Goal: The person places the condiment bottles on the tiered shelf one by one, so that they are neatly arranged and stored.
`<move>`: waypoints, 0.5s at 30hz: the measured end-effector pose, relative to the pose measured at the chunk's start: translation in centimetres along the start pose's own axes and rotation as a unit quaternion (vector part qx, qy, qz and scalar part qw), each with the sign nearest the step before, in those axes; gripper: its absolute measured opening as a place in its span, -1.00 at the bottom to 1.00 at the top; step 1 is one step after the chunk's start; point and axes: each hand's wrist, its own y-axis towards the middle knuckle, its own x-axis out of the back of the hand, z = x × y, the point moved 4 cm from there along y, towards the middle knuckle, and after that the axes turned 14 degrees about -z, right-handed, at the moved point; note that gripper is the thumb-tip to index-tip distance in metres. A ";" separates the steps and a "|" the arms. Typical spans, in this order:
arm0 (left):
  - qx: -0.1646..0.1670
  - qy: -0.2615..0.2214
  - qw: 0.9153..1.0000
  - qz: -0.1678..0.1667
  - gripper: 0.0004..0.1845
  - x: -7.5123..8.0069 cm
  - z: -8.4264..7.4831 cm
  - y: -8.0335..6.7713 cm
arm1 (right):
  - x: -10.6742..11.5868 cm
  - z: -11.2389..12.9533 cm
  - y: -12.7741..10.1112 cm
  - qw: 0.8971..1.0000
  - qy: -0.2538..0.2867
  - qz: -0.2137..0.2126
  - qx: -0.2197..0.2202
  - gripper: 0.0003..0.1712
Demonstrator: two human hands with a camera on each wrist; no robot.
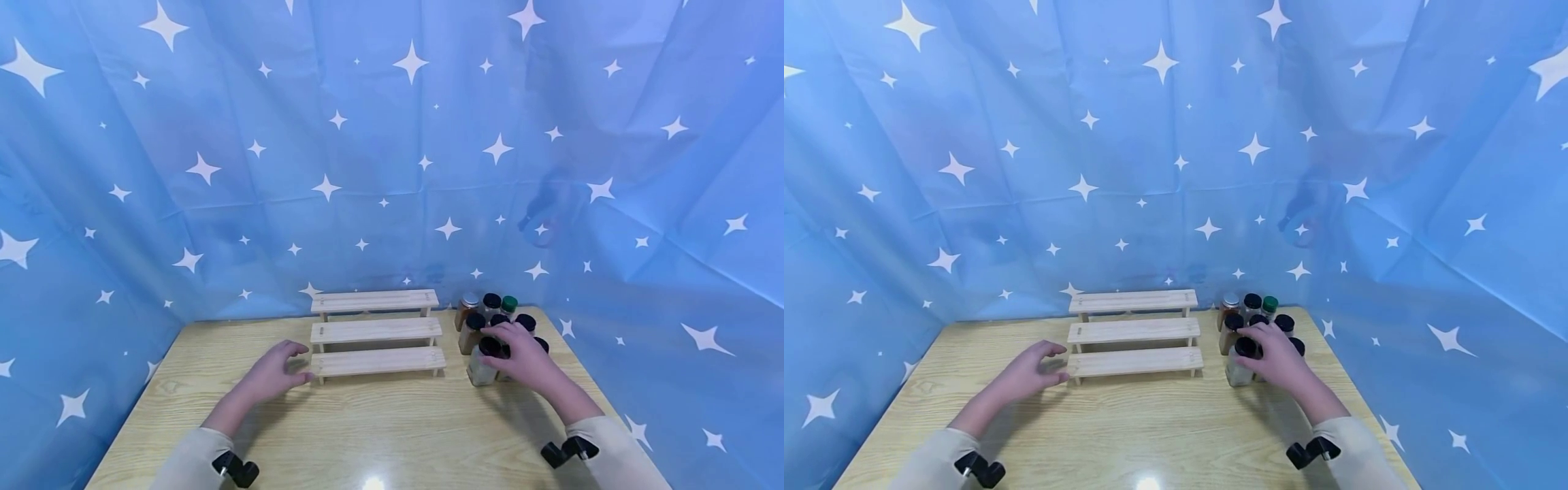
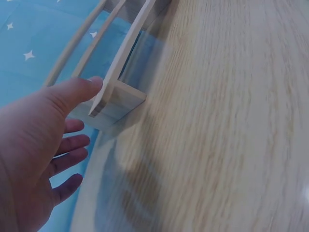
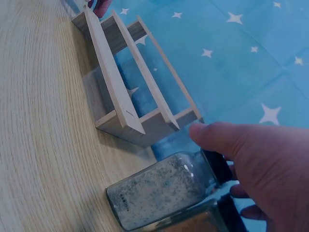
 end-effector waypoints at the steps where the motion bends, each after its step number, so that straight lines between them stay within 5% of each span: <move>1: 0.007 -0.011 1.000 0.002 -0.25 -0.2 0.1 0.0 | 0.0 0.0 -0.1 1.000 0.002 0.002 -0.001 -0.32; 15: 0.052 -0.108 0.993 0.014 -0.34 -1.8 1.1 0.4 | 0.2 -0.5 -0.3 1.000 0.022 0.001 -0.019 -0.33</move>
